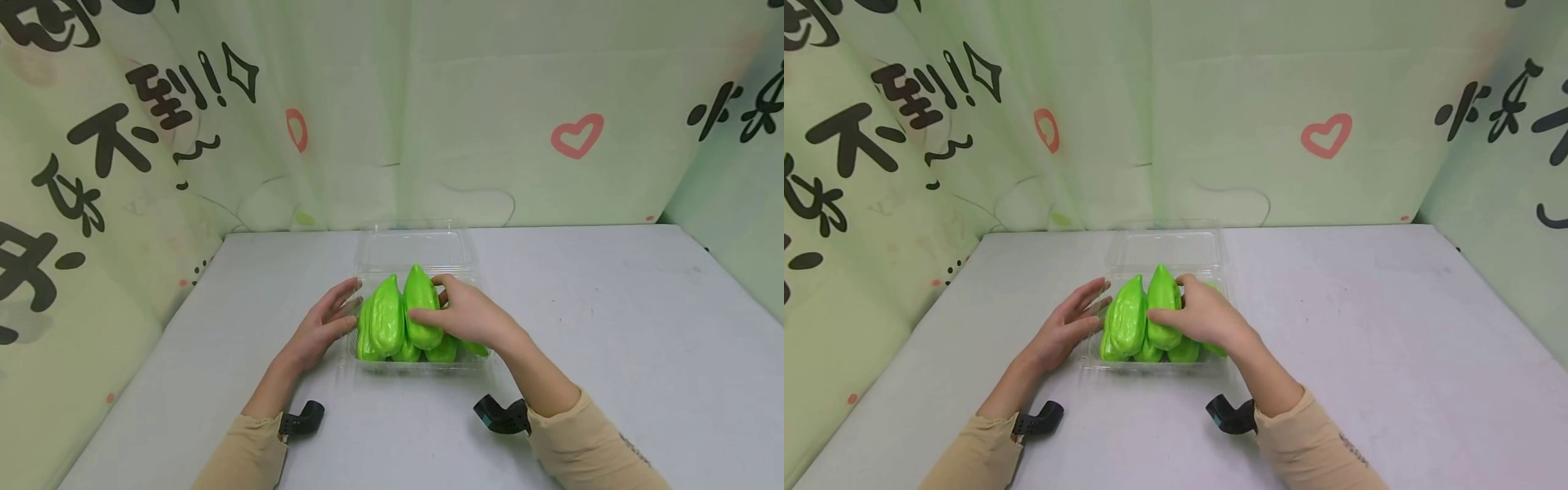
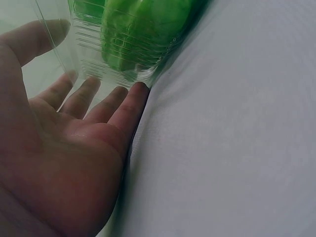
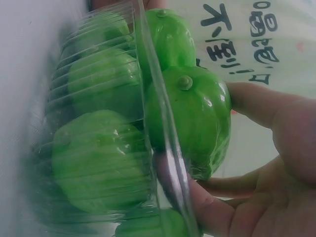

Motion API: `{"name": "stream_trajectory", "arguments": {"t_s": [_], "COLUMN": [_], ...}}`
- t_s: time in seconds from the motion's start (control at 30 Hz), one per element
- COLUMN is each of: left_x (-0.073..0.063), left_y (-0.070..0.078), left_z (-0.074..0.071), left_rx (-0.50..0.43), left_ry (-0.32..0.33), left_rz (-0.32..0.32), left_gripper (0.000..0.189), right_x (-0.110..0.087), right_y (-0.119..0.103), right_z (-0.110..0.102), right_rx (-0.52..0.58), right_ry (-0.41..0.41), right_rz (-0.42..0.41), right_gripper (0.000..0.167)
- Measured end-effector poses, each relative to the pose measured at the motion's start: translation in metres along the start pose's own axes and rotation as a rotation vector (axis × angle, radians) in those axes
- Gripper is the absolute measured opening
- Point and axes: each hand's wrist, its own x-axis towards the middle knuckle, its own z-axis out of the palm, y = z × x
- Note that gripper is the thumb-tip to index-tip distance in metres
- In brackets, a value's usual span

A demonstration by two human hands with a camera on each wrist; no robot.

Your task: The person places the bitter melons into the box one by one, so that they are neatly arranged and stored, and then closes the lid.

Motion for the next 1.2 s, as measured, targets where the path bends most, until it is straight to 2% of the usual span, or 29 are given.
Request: {"name": "stream_trajectory", "arguments": {"t_s": [0.13, 0.27, 0.43, 0.67, 0.93, 1.2], "left_x": [0.0, 0.0, 0.0, 0.001, 0.0, 0.0], "left_y": [0.001, 0.001, 0.001, 0.001, 0.0, -0.001], "left_z": [0.001, 0.001, 0.001, 0.001, 0.0, 0.0], "left_rx": [-0.002, -0.003, -0.01, -0.014, -0.013, -0.023], "left_ry": [0.004, 0.006, 0.006, 0.004, 0.002, 0.001], "left_rz": [-0.003, -0.006, -0.004, -0.005, -0.003, -0.003], "left_gripper": [0.07, 0.071, 0.071, 0.071, 0.07, 0.069], "right_x": [-0.001, -0.004, -0.007, -0.012, -0.016, -0.016], "right_y": [-0.001, -0.004, -0.002, 0.006, 0.018, 0.034], "right_z": [-0.002, -0.007, -0.018, -0.04, -0.063, -0.076], "right_rx": [-0.045, -0.043, 0.044, 0.179, 0.219, 0.28], "right_ry": [0.001, -0.014, -0.035, -0.046, -0.006, 0.017], "right_rz": [-0.002, 0.01, 0.032, 0.014, 0.017, -0.012], "right_gripper": [0.084, 0.085, 0.085, 0.085, 0.088, 0.083]}}
